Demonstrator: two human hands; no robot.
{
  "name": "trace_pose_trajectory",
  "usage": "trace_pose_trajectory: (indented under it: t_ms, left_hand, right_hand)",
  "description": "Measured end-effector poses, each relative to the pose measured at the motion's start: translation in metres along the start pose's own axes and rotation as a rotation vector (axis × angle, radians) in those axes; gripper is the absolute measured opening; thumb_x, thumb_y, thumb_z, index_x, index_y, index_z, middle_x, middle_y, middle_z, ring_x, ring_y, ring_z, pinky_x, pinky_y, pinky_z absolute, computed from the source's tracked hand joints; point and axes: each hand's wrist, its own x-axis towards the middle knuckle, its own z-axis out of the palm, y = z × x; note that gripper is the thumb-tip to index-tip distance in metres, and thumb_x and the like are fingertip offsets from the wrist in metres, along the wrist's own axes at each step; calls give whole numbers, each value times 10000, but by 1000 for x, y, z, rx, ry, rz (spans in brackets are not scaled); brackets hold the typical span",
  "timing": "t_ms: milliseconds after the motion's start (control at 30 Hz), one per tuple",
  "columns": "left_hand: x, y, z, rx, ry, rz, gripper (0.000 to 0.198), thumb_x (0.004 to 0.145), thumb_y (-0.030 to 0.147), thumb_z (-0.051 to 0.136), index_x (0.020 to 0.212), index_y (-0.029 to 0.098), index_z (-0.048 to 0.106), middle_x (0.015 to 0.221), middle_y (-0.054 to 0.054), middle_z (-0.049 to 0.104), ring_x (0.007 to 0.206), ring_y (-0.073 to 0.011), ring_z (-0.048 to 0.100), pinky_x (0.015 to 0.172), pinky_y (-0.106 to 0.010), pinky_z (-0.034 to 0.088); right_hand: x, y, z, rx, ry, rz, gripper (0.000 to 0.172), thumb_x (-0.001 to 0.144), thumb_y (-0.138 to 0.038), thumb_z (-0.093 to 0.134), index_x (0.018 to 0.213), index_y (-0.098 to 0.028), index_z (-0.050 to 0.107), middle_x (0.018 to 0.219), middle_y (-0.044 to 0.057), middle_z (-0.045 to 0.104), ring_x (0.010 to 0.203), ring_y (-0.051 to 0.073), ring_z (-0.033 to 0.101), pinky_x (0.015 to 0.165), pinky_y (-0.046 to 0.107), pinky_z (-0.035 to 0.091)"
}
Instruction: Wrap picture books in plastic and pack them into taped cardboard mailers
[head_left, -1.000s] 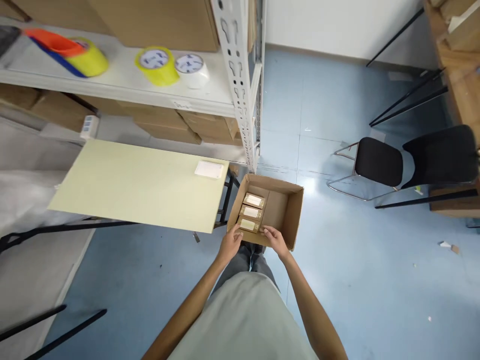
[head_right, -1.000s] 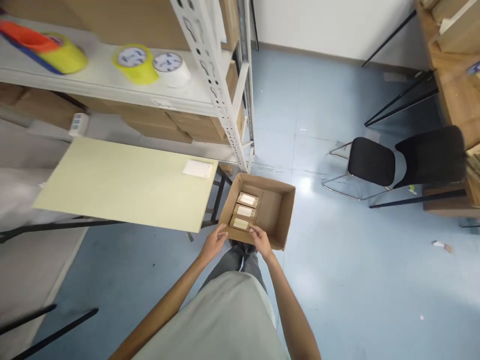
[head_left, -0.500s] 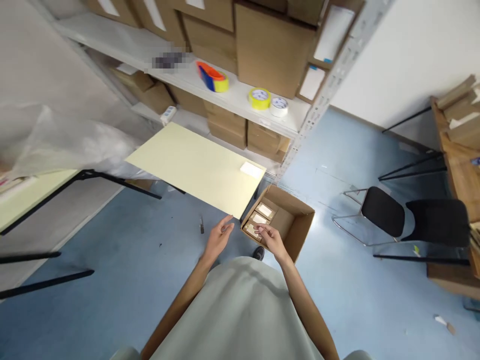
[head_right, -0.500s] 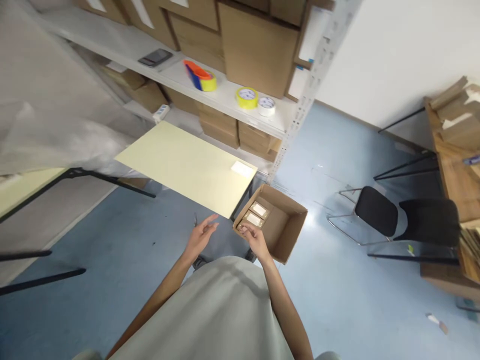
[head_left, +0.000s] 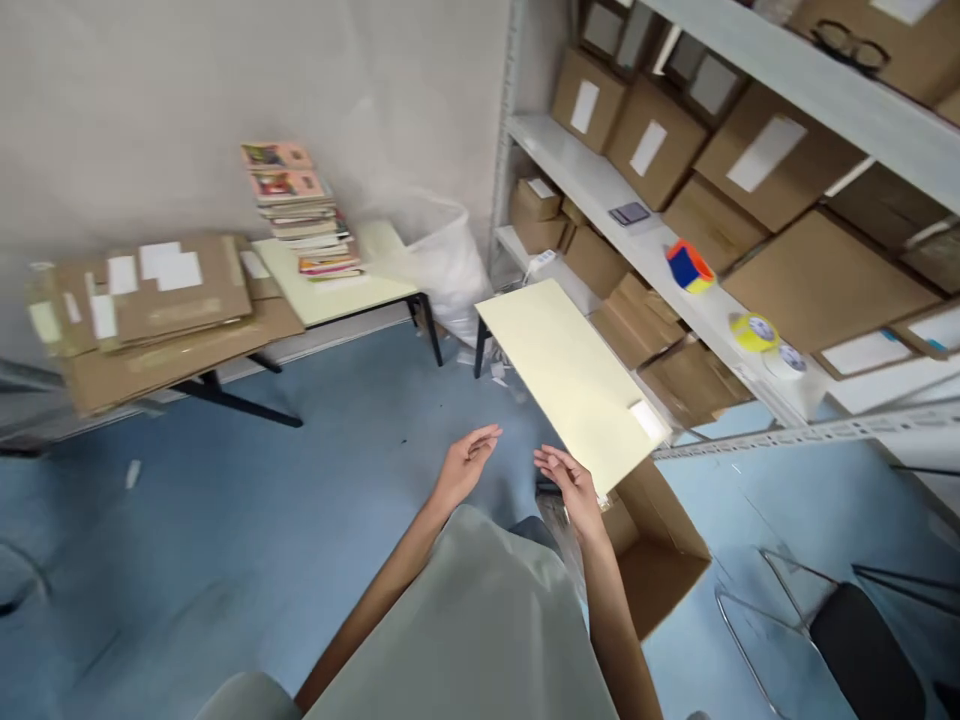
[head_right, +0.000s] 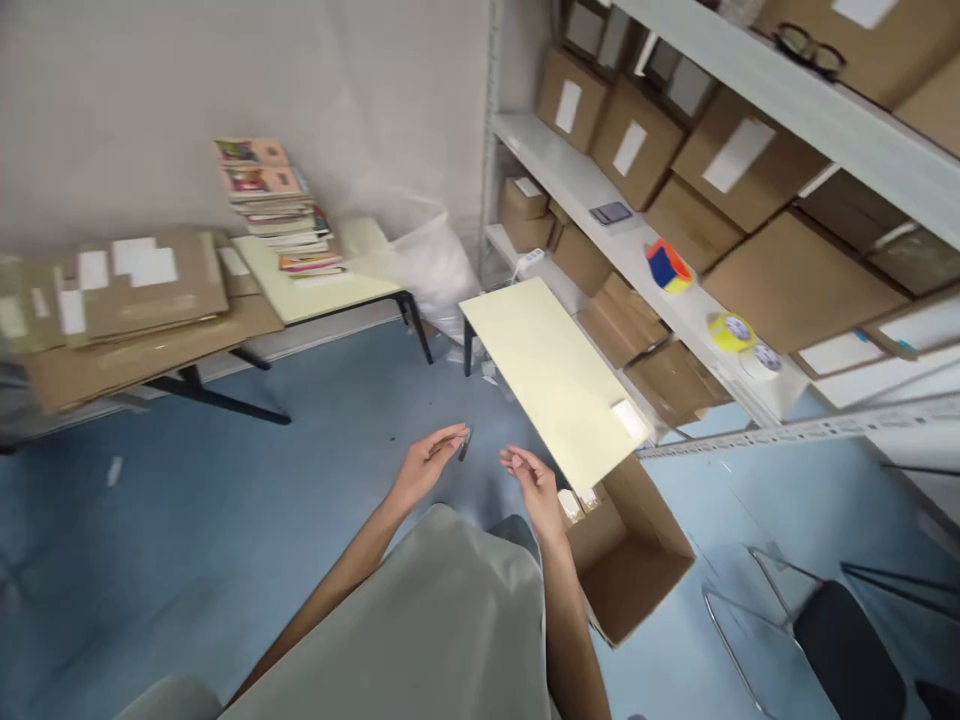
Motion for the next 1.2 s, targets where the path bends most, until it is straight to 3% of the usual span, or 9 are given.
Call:
trace_pose_trajectory:
  t_ms: [200,433,600,800,1000,1200]
  left_hand:
    - [9,3,-84,-58,168,-36,553,946,624,719,1332,237,805,1450,-139,801,1362,-326,768,1242,-500,571]
    - [45,7,-166,-103,357,-22,614,945,674,723,1344,214,800,1449,-158,799,1378,-331,758,1260,-502,556]
    - [90,37,-242,-16,500,-10,611,947,674,728,1352,221,797,1458,-157,794,1385,-337,750,1240,-506,570]
    - [156,83,-326,106,604,-31,676,932,731,738,1336,191,791,1407,-183,811,1322,-353,776,1181,-513,601]
    - [226,113,-376,247,656,64,594,998,674,693,1320,185,794,1384,-176,809,1232,-319,797,1110,-493,643]
    - [286,129,-415,373,670,167,507,1054,584,648,1369,209,777,1441,-167,772,1294,-308,766,1113,-485,644]
  right_hand:
    - [47,-27,90,-98,-180,26,533,920,-719,835,1231,-287,876,1309,137,859,1219,381,824,1159,599,614]
    - [133,-25,187,-128,-370,53,564,872,-745,869,1194,-283,891,1258,147,870,1181,391,829,1120,599,629]
    - [212,-31,262,-105,-479,58,589,883,-758,847,1209,-269,880,1264,144,869,1180,371,830,1123,576,626]
    - [305,-58,344,-56,-569,80,609,890,-764,834,1220,-253,867,1262,145,869,1175,349,831,1080,523,644]
    - [384,-89,396,-64,-606,66,636,908,-774,819,1239,-232,848,1266,153,866,1177,332,826,1096,520,635]
    - [430,-111,433,-102,-668,67,638,896,-791,823,1219,-241,850,1249,145,871,1153,324,834,1085,510,645]
